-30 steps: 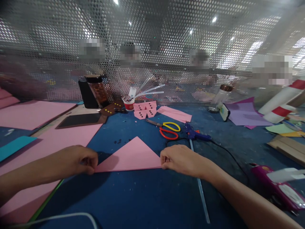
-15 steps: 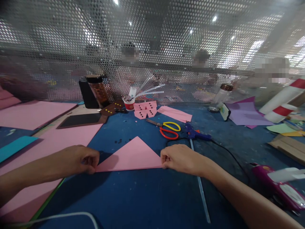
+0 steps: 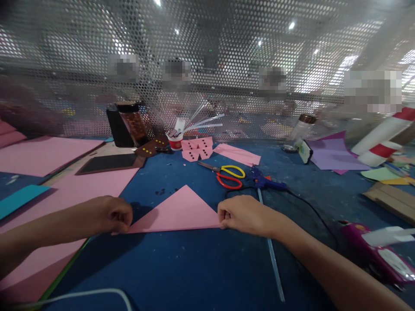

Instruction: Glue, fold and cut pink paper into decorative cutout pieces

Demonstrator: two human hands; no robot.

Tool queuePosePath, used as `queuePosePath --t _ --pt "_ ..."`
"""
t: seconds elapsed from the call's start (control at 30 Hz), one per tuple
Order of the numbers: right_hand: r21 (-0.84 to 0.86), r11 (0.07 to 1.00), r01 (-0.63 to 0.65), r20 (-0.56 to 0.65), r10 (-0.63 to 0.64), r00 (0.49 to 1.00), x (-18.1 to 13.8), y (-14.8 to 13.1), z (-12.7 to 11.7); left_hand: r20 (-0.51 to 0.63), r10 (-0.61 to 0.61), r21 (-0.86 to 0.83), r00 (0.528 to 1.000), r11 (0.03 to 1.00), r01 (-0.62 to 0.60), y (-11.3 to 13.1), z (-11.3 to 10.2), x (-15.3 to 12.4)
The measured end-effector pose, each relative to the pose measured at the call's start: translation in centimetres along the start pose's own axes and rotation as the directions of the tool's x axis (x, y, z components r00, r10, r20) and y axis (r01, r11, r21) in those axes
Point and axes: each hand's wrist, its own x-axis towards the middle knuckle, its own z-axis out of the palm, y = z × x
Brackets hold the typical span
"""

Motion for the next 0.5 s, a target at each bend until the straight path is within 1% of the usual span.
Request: queuePosePath --t 0.13,0.23,0.37,0.5 --pt "-0.016 1.000 0.008 -0.009 -0.008 1.000 -0.03 -0.18 -0.15 -0.024 -0.005 0.035 1.000 0.999 0.005 -0.90 0.49 0.32" --pt "-0.027 1.000 0.009 -0.014 -0.010 1.000 0.02 -0.13 -0.13 -0.044 0.016 0.008 0.999 1.000 -0.016 -0.67 0.57 0.06" --pt "-0.023 1.000 0.003 -0.021 -0.003 1.000 0.10 0.12 -0.08 -0.018 0.024 -0.019 1.000 1.000 -0.024 -0.23 0.48 -0.18" --pt "0.002 1.000 -0.009 -0.022 0.010 1.000 0.17 0.33 -0.14 0.000 0.016 -0.045 1.000 0.999 -0.016 -0.76 0.71 0.24"
